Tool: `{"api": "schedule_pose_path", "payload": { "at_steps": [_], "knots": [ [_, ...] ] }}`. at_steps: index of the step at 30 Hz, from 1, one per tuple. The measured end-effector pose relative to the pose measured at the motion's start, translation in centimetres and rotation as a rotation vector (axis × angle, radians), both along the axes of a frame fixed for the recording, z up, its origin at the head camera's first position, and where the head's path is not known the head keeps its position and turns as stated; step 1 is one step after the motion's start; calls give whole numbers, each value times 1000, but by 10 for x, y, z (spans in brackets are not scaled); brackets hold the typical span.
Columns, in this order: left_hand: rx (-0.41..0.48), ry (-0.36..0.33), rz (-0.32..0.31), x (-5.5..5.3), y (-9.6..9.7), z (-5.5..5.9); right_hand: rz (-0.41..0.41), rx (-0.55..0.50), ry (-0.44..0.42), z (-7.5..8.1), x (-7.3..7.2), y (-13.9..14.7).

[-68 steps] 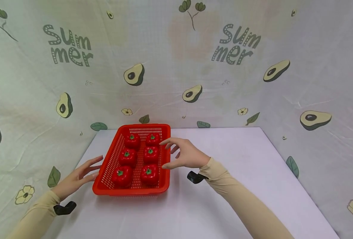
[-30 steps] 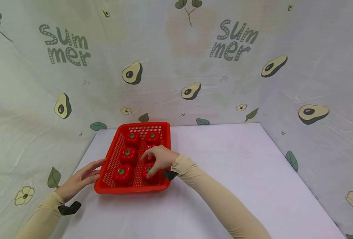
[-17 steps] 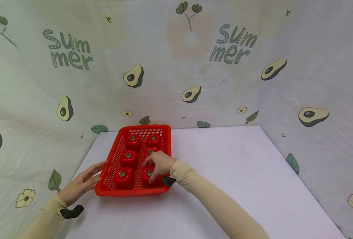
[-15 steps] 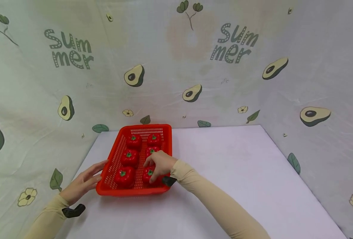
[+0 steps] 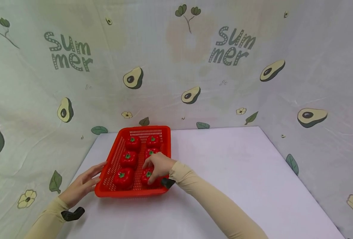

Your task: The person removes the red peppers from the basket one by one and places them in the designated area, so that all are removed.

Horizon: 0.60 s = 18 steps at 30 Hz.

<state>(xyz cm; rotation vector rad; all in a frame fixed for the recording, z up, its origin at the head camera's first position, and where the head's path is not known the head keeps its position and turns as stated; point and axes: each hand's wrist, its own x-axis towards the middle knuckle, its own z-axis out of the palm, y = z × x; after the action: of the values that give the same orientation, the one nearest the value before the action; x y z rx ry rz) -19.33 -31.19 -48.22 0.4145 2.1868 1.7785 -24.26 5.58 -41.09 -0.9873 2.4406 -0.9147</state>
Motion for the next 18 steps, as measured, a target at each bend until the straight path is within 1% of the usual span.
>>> {"api": "schedule_pose_path", "payload": {
  "at_steps": [4,8,12,18],
  "knots": [
    [11,-25,3,2,1,-1,-14,-17,10,0,1,1],
    [17,-35,-1,4,2,-4,-47,-36,12,5,3,3],
    [7,-13,-16,3,2,-6,-70,-68,26,15,3,8],
    [-4,16,-12,2,0,-2,-81,-155,65,37,-4,18]
  ]
}}
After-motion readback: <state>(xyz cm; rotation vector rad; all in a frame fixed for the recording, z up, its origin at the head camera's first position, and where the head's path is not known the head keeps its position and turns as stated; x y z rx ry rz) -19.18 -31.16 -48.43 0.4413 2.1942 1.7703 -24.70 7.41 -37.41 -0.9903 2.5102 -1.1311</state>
